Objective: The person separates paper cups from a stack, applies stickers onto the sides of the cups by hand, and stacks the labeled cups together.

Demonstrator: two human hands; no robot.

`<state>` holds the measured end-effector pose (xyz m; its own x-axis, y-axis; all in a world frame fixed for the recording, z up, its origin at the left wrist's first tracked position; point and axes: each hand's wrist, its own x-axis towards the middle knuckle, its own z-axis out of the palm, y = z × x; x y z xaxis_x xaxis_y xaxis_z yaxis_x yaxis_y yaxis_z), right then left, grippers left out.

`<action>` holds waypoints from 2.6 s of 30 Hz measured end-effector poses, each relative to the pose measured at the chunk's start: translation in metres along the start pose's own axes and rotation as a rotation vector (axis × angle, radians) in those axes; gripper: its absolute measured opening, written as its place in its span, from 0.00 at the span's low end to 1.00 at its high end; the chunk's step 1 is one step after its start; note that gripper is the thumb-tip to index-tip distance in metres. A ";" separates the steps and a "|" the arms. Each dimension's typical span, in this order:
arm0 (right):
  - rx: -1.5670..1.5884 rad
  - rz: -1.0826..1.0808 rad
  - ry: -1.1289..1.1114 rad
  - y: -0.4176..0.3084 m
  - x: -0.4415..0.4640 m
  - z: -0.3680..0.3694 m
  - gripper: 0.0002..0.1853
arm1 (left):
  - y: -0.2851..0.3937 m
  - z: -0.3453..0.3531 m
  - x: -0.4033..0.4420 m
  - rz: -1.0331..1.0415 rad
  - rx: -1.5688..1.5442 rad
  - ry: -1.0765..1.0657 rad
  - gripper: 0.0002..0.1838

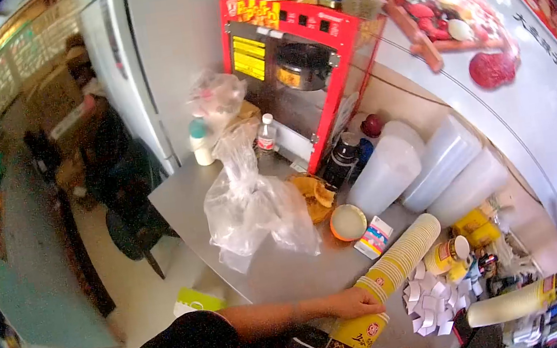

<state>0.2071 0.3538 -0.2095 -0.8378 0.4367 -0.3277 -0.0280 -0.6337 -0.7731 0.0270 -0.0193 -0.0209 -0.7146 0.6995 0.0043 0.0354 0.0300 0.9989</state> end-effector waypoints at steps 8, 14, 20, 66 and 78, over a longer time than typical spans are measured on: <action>-0.819 -0.078 -0.121 -0.031 0.004 0.045 0.16 | 0.001 0.002 -0.002 -0.029 0.149 0.058 0.24; -0.050 -0.025 0.170 -0.023 -0.060 0.141 0.05 | 0.015 0.001 -0.007 -0.229 -0.015 0.039 0.20; -0.033 -0.064 0.256 -0.018 -0.075 0.129 0.14 | 0.014 0.008 -0.002 -0.261 -0.040 0.113 0.21; 0.331 0.010 0.281 0.012 -0.058 0.106 0.13 | 0.008 0.042 0.018 -0.372 -0.292 0.056 0.17; 0.474 0.014 0.364 0.019 -0.034 0.067 0.11 | -0.004 0.039 0.048 -0.508 0.067 0.112 0.21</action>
<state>0.1987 0.2836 -0.1764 -0.6018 0.5637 -0.5658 -0.3286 -0.8204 -0.4679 0.0192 0.0420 -0.0263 -0.7235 0.5040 -0.4718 -0.2938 0.3937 0.8710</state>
